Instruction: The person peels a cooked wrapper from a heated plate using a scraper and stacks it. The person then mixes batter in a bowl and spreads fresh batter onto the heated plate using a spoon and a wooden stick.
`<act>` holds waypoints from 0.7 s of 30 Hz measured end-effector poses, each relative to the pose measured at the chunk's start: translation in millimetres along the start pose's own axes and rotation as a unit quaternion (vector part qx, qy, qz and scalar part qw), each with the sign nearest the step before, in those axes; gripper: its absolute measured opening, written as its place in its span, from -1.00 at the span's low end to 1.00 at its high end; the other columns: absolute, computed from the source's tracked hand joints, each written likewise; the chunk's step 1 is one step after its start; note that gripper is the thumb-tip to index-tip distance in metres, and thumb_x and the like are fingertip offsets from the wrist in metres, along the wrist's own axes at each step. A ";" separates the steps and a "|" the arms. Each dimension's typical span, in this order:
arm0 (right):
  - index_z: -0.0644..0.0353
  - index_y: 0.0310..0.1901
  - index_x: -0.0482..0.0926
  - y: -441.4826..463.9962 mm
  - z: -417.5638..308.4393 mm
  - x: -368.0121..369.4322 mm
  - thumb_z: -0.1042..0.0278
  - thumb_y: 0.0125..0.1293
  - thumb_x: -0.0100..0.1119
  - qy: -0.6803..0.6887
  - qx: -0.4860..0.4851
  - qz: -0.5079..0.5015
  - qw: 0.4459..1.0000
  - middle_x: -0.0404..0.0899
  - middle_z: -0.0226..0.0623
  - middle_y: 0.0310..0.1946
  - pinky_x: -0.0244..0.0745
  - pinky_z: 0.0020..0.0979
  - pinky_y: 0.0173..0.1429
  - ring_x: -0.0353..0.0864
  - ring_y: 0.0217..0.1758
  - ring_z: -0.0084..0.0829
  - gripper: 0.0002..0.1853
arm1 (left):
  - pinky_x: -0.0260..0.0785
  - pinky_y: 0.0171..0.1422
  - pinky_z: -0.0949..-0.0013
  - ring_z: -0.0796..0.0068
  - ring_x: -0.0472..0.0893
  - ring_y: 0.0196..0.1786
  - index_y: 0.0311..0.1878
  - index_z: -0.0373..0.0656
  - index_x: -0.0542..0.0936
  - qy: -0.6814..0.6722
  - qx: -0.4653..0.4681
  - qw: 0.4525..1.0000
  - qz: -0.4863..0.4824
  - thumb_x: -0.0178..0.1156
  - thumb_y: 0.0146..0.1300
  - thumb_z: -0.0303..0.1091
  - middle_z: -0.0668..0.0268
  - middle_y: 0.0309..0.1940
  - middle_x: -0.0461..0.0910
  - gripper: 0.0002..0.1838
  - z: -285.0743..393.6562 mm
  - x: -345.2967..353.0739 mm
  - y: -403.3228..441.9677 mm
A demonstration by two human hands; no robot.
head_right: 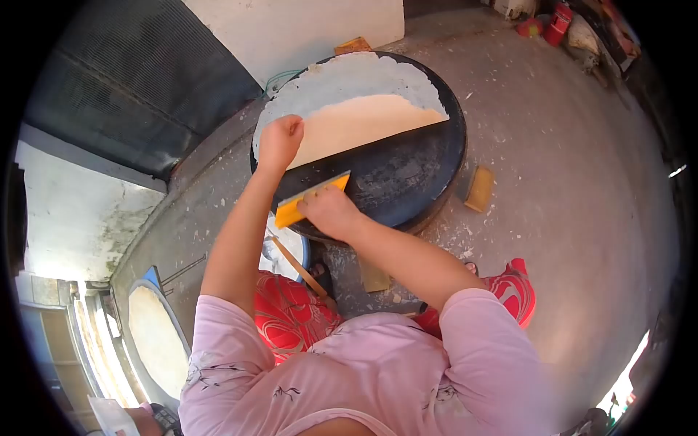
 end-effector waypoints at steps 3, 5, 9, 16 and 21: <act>0.09 -0.36 0.54 32.4 52.4 13.7 0.39 0.01 -0.02 -0.039 0.081 0.017 0.996 0.50 -0.34 -0.47 0.45 -0.36 -0.31 0.55 -0.38 -0.34 -0.83 | 0.36 -0.26 0.15 0.05 0.52 -0.30 -0.41 -0.18 0.56 0.046 0.078 0.995 0.044 0.11 0.02 -0.40 0.09 -0.45 0.54 -0.90 23.8 -28.0 19.4; 0.08 -0.33 0.54 38.9 100.1 9.8 0.41 0.02 -0.03 -0.066 0.151 0.019 0.986 0.50 -0.35 -0.45 0.43 -0.35 -0.33 0.54 -0.39 -0.35 -0.82 | 0.35 -0.29 0.14 0.04 0.48 -0.38 -0.47 -0.20 0.52 0.049 0.174 0.976 0.122 0.10 0.02 -0.43 0.10 -0.52 0.48 -0.93 57.0 -52.8 21.8; 0.08 -0.24 0.52 12.1 112.8 -32.0 0.42 0.02 -0.02 -0.109 0.187 -0.011 0.976 0.50 -0.38 -0.44 0.40 -0.35 -0.36 0.53 -0.40 -0.34 -0.77 | 0.35 -0.25 0.20 0.14 0.48 -0.31 -0.41 -0.20 0.46 0.074 0.252 0.951 0.165 0.09 0.02 -0.45 0.18 -0.48 0.47 -0.95 108.7 -85.0 -2.2; 0.04 -0.25 0.54 -66.0 31.6 -95.9 0.41 -0.06 0.11 0.084 0.091 -0.097 0.988 0.50 -0.38 -0.47 0.39 -0.32 -0.36 0.52 -0.42 -0.33 -0.75 | 0.38 -0.09 0.26 0.14 0.47 -0.15 -0.25 -0.23 0.48 0.090 0.208 0.967 0.116 0.11 -0.01 -0.54 0.14 -0.27 0.47 -0.80 86.6 -67.6 -97.1; 0.03 -0.22 0.53 -117.3 20.4 -115.2 0.38 -0.04 0.17 0.205 0.162 -0.158 0.952 0.53 -0.34 -0.44 0.41 -0.27 -0.32 0.54 -0.35 -0.25 -0.73 | 0.39 -0.06 0.23 0.09 0.48 -0.10 -0.24 -0.23 0.49 0.040 0.148 0.986 -0.065 0.19 -0.06 -0.52 0.10 -0.16 0.47 -0.76 46.7 1.4 -165.3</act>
Point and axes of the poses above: each hand's wrist, its own y-axis towards the middle knuckle, its own x-axis out of the palm, z = x × y, the point moved 10 cm from there along y, towards the middle knuckle
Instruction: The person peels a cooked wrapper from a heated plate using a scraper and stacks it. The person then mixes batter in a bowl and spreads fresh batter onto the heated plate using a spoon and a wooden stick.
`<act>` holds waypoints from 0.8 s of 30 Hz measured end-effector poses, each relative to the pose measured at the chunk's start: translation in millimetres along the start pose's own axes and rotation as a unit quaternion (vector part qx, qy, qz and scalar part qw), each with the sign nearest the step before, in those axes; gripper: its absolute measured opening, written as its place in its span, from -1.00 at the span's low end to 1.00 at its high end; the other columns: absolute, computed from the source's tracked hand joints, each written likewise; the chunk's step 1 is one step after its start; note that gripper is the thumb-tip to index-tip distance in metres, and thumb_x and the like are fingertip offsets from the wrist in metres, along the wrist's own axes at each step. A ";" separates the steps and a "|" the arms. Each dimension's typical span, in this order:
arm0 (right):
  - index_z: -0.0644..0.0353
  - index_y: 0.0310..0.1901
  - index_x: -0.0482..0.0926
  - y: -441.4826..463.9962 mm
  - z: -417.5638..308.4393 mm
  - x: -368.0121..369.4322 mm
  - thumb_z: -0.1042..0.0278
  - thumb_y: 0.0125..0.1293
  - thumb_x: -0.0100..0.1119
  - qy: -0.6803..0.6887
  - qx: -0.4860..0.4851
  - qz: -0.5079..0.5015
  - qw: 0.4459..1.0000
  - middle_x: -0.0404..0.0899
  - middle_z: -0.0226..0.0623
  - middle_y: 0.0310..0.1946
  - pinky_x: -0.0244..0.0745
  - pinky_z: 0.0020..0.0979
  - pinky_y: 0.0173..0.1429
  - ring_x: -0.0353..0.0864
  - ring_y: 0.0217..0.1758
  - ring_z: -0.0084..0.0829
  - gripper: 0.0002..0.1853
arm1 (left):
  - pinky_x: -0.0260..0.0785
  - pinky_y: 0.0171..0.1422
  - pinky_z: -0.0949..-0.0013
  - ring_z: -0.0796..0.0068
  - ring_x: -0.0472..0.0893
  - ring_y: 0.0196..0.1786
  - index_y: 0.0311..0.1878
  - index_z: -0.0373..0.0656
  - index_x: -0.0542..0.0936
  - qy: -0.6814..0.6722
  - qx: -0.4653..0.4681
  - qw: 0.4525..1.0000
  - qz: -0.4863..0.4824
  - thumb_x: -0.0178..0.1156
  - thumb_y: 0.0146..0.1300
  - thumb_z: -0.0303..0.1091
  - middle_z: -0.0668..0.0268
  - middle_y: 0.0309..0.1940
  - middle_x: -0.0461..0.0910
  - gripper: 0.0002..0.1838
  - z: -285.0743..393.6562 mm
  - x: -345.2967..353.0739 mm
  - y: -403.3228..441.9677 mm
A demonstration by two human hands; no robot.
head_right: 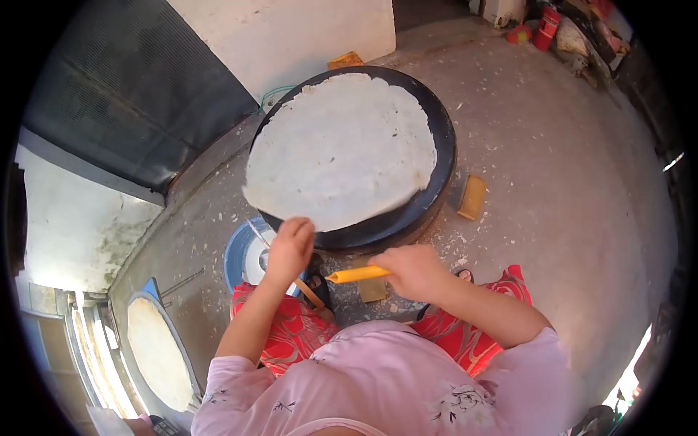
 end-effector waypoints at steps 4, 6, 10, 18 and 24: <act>0.02 -0.19 0.53 -19.9 12.0 1.2 0.34 -0.03 0.20 0.057 0.075 -0.026 0.995 0.55 -0.32 -0.39 0.41 -0.27 -0.30 0.54 -0.30 -0.23 -0.71 | 0.25 0.16 0.17 0.00 0.31 0.17 -0.04 -0.20 0.49 0.011 -0.109 0.993 -0.054 0.34 -0.10 -0.12 -0.03 0.09 0.32 -0.45 -26.3 31.2 -40.4; 0.01 -0.19 0.53 -25.3 18.4 1.8 0.33 -0.02 0.20 0.077 0.094 -0.004 0.993 0.55 -0.32 -0.38 0.41 -0.28 -0.30 0.54 -0.30 -0.23 -0.72 | 0.29 0.09 0.16 0.04 0.31 0.16 -0.07 -0.21 0.50 0.045 -0.289 0.954 0.072 0.34 -0.09 -0.11 -0.04 0.08 0.31 -0.47 -89.7 47.0 -64.1; 0.00 -0.19 0.54 -29.1 27.4 11.3 0.33 -0.04 0.19 0.066 0.087 0.037 0.993 0.56 -0.35 -0.37 0.42 -0.30 -0.29 0.55 -0.29 -0.25 -0.71 | 0.41 -0.28 0.21 0.21 0.46 -0.13 -0.21 -0.24 0.53 -0.328 -0.764 0.527 0.174 0.34 -0.07 -0.13 0.03 -0.14 0.44 -0.57 -155.9 71.9 -150.1; 0.01 -0.19 0.56 -30.6 20.6 8.2 0.34 -0.03 0.20 0.054 0.058 0.040 0.996 0.58 -0.34 -0.36 0.44 -0.32 -0.29 0.56 -0.29 -0.27 -0.72 | 0.36 -0.51 0.32 0.38 0.53 -0.55 -0.43 -0.39 0.55 -0.305 -0.473 0.771 0.296 0.08 -0.06 -0.46 0.14 -0.63 0.52 -0.83 -245.2 -33.1 -40.1; 0.02 -0.22 0.56 -28.5 14.3 3.2 0.35 -0.07 0.21 0.008 0.040 0.049 0.998 0.56 -0.37 -0.40 0.43 -0.29 -0.29 0.55 -0.32 -0.27 -0.72 | 0.37 -0.24 0.10 -0.01 0.53 -0.29 -0.38 -0.18 0.56 0.181 -0.240 0.914 0.271 -0.05 0.05 -0.27 0.02 -0.40 0.54 -0.76 -118.7 -217.4 164.1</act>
Point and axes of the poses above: each hand's wrist, its own y-axis towards the middle knuckle, its own x-axis out of the palm, z = x × y, the point moved 10 cm from there along y, towards the middle knuckle
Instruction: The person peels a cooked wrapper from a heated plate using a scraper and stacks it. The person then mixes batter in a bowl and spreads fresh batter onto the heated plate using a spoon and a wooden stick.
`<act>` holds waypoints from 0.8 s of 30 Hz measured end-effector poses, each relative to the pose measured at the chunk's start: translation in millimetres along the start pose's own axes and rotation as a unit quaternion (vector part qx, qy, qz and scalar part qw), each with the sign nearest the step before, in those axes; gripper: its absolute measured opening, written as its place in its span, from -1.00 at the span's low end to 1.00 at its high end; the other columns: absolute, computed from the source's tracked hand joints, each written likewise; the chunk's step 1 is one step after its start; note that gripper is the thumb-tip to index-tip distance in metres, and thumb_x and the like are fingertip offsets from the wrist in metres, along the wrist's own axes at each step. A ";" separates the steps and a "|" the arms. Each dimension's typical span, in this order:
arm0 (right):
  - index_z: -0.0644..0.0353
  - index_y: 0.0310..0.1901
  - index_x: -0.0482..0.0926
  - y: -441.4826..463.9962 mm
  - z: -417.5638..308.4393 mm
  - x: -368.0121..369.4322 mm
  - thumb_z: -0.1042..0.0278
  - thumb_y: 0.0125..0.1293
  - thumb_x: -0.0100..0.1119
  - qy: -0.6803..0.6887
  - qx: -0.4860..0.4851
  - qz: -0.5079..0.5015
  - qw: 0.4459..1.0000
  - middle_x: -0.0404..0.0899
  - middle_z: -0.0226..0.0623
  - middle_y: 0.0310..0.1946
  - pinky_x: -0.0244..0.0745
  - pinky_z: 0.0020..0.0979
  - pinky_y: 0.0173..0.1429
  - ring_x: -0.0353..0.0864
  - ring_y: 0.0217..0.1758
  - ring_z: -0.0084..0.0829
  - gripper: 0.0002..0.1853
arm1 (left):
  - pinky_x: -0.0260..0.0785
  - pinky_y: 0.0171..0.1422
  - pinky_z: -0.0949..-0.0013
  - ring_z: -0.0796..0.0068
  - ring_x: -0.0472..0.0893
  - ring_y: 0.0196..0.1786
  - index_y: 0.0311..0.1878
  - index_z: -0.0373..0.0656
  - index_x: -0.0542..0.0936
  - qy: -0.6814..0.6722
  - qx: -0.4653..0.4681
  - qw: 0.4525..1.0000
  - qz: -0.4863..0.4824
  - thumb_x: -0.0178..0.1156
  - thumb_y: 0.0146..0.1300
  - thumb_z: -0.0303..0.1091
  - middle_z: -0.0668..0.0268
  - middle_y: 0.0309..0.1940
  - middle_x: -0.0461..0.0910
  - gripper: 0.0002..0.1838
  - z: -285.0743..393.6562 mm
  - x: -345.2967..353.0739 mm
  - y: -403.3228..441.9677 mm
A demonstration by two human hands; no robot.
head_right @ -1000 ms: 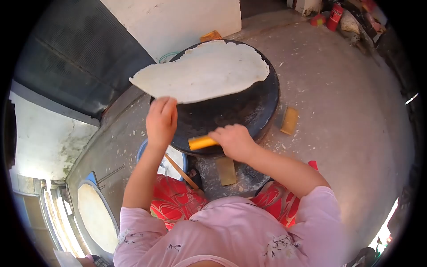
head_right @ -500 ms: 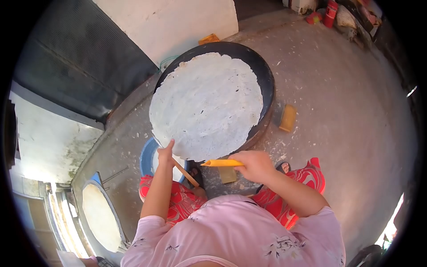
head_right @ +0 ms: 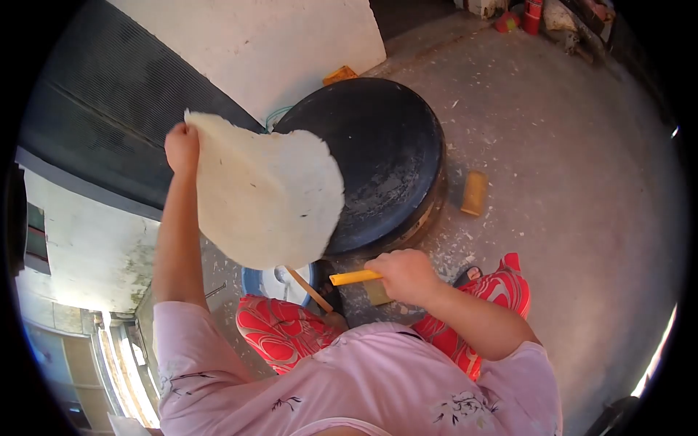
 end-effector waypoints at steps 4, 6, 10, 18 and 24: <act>0.00 -0.24 0.55 1.4 -5.8 0.1 0.37 -0.10 0.21 -0.023 -0.024 0.013 0.999 0.55 -0.40 -0.42 0.43 -0.30 -0.30 0.55 -0.35 -0.31 -0.72 | 0.38 -0.30 0.14 0.06 0.54 -0.32 -0.35 -0.05 0.56 0.004 0.175 0.982 0.065 0.03 0.08 -0.24 0.13 -0.43 0.56 -0.83 122.4 -38.6 23.0; 0.00 -0.24 0.55 1.0 -9.6 -0.3 0.36 -0.10 0.20 -0.024 -0.032 0.018 0.999 0.55 -0.41 -0.43 0.43 -0.31 -0.31 0.55 -0.36 -0.32 -0.72 | 0.38 -0.34 0.17 0.09 0.54 -0.37 -0.36 -0.05 0.53 -0.036 0.285 0.954 0.082 0.03 0.07 -0.26 0.19 -0.45 0.56 -0.86 169.9 -41.9 2.0; 0.03 -0.25 0.53 -2.0 -14.5 4.3 0.35 -0.07 0.15 -0.031 -0.033 -0.011 0.999 0.54 -0.38 -0.44 0.42 -0.29 -0.30 0.56 -0.35 -0.31 -0.74 | 0.35 -0.42 0.21 0.19 0.51 -0.43 -0.32 -0.05 0.50 -0.056 0.408 0.909 0.056 0.04 0.11 -0.37 0.24 -0.50 0.49 -0.92 228.4 -29.5 -95.5; 0.04 -0.28 0.52 -8.8 -16.1 17.0 0.35 -0.12 0.18 -0.028 -0.041 -0.047 0.998 0.52 -0.34 -0.47 0.42 -0.27 -0.33 0.55 -0.37 -0.28 -0.73 | 0.31 -0.07 0.27 0.29 0.48 -0.18 -0.22 -0.16 0.49 -0.145 0.451 0.859 -0.193 0.06 -0.06 -0.43 0.29 -0.30 0.48 -0.74 192.3 50.2 -302.8; 0.05 -0.35 0.54 -15.9 -15.3 27.0 0.36 -0.09 0.19 -0.017 -0.061 -0.077 0.995 0.53 -0.31 -0.48 0.42 -0.25 -0.35 0.56 -0.40 -0.26 -0.81 | 0.23 0.08 0.20 0.25 0.44 -0.04 -0.12 -0.16 0.47 -0.147 0.355 0.881 -0.277 0.12 -0.18 -0.49 0.25 -0.15 0.47 -0.58 118.7 62.0 -363.4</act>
Point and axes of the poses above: each hand's wrist, its own y-axis towards the middle knuckle, its own x-axis out of the palm, z = x × y, the point moved 10 cm from there along y, towards the middle knuckle
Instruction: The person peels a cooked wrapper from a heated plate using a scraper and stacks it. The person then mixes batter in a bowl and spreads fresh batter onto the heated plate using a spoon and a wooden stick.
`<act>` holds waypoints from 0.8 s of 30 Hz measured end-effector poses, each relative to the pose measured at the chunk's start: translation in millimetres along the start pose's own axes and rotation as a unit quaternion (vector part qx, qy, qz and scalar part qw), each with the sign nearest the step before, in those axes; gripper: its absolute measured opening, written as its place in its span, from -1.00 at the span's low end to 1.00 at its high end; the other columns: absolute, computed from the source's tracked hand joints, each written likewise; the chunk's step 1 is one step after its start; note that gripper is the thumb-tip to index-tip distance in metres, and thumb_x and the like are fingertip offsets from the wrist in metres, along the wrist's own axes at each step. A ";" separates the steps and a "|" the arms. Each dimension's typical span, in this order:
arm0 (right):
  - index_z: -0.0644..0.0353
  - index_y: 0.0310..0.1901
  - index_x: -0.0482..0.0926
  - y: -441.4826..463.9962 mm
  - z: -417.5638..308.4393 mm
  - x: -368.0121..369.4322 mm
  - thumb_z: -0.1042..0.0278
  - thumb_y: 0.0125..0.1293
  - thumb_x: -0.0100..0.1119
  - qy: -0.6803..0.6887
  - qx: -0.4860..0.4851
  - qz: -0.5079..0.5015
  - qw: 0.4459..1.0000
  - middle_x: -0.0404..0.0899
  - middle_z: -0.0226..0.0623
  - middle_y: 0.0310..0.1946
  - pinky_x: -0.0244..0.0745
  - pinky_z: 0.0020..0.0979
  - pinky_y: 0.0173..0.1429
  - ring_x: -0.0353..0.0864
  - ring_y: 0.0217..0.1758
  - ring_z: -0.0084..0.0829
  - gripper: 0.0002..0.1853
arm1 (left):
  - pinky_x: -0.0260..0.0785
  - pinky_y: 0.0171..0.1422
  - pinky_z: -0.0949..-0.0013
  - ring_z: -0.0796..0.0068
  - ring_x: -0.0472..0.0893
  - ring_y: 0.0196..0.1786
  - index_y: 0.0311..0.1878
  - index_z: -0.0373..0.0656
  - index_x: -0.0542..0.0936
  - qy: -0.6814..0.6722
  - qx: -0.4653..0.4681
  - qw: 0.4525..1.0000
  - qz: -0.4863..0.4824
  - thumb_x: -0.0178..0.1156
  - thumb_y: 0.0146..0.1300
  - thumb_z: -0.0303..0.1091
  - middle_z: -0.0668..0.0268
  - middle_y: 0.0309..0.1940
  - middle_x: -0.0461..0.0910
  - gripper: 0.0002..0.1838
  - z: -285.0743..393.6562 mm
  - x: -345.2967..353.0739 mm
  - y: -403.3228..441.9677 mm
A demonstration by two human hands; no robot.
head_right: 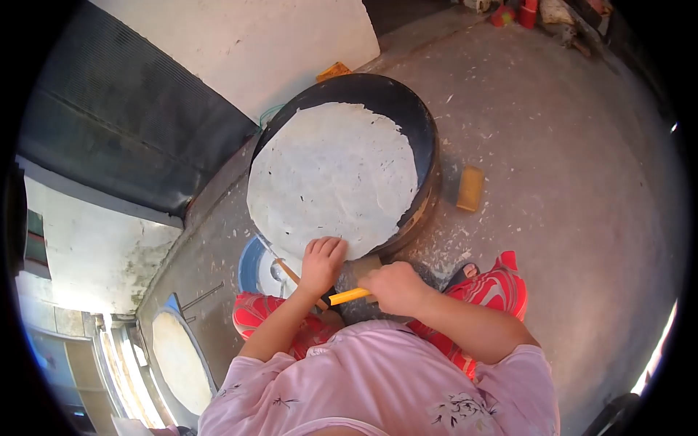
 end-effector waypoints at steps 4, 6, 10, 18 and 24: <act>0.05 -0.34 0.53 0.7 4.6 8.9 0.34 -0.05 0.19 -0.008 0.031 -0.063 0.997 0.53 -0.30 -0.49 0.41 -0.24 -0.35 0.56 -0.38 -0.26 -0.82 | 0.15 0.15 0.14 0.18 0.37 0.07 -0.04 -0.17 0.43 0.039 -0.116 0.992 0.004 0.17 -0.28 -0.51 0.19 -0.03 0.41 -0.45 -18.1 -11.5 -29.4; 0.05 -0.34 0.53 1.7 6.5 10.8 0.33 -0.05 0.19 0.001 0.039 -0.070 0.997 0.53 -0.30 -0.49 0.41 -0.23 -0.35 0.56 -0.37 -0.25 -0.82 | 0.14 0.16 0.14 0.17 0.36 0.08 -0.03 -0.17 0.43 0.060 -0.128 0.990 0.005 0.18 -0.30 -0.51 0.19 -0.02 0.40 -0.43 -24.0 -10.8 -39.8; 0.06 -0.31 0.53 4.0 11.0 3.7 0.31 -0.03 0.19 0.043 0.058 -0.042 0.996 0.53 -0.27 -0.47 0.40 -0.22 -0.31 0.55 -0.36 -0.20 -0.81 | 0.15 0.15 0.14 0.15 0.36 0.07 -0.03 -0.18 0.43 0.072 -0.163 0.984 0.025 0.18 -0.32 -0.52 0.18 -0.04 0.40 -0.42 -34.0 -9.9 -55.9; 0.12 -0.15 0.51 4.0 39.7 -13.6 0.40 -0.02 0.15 0.100 0.107 0.042 0.988 0.57 -0.27 -0.30 0.42 -0.35 -0.19 0.57 -0.24 -0.29 -0.69 | 0.17 0.09 0.18 0.20 0.38 0.03 -0.18 -0.13 0.49 0.060 -0.164 0.982 0.068 0.12 -0.18 -0.42 0.25 -0.14 0.45 -0.64 -39.4 -32.5 -55.5; 0.23 -0.19 0.47 -19.5 104.3 -35.7 0.54 -0.03 -0.16 0.488 0.171 0.259 0.816 0.51 -0.25 -0.39 0.38 -0.43 -0.17 0.52 -0.23 -0.52 -0.68 | 0.24 0.01 0.19 0.18 0.43 -0.06 -0.28 -0.14 0.53 -0.024 -0.175 0.972 0.154 0.16 -0.19 -0.46 0.27 -0.24 0.49 -0.72 -64.0 -79.2 -50.5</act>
Point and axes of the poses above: each hand's wrist, its own y-axis towards the middle knuckle, its own x-axis out of the palm, z = x × y, the point moved 10 cm from there along y, towards the middle knuckle
